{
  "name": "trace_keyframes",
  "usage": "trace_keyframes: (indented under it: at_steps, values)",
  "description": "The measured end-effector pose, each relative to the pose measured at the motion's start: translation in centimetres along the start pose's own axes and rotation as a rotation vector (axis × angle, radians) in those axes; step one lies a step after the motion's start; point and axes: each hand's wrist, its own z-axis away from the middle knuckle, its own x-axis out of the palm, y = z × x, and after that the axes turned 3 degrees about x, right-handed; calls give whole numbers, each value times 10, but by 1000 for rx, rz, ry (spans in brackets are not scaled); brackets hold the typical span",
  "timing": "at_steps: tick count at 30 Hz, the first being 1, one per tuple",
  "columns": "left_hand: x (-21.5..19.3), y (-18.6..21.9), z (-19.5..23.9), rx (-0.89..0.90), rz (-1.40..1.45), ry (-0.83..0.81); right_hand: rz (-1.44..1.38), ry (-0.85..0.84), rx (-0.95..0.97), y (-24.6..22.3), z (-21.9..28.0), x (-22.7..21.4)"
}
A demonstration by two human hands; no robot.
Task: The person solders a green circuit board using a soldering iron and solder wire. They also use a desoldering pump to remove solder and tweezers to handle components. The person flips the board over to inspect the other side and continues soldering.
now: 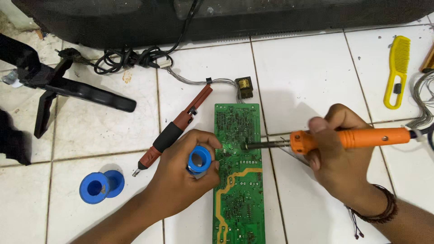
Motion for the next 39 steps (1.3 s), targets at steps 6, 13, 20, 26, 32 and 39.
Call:
trace_keyframes:
  at_steps: [6, 13, 20, 26, 32, 39]
  values:
    - [0, -3, 0, 43, -59, -13, 331, 87, -139, 0, 19, -10]
    - [1, -3, 0, 49, -54, -6, 327, 13, -285, -3, 36, -13]
    - [1, -2, -1, 83, -71, -21, 360, 13, -228, -1, 41, -16]
    - [1, -1, 1, 62, -53, -26, 366, 29, -221, -5, 44, -8]
    - [0, 0, 0, 68, -59, -32, 455, 30, -289, -2, 49, -11]
    - [-1, 3, 0, 25, -41, -65, 427, -6, -338, -4, 48, -9]
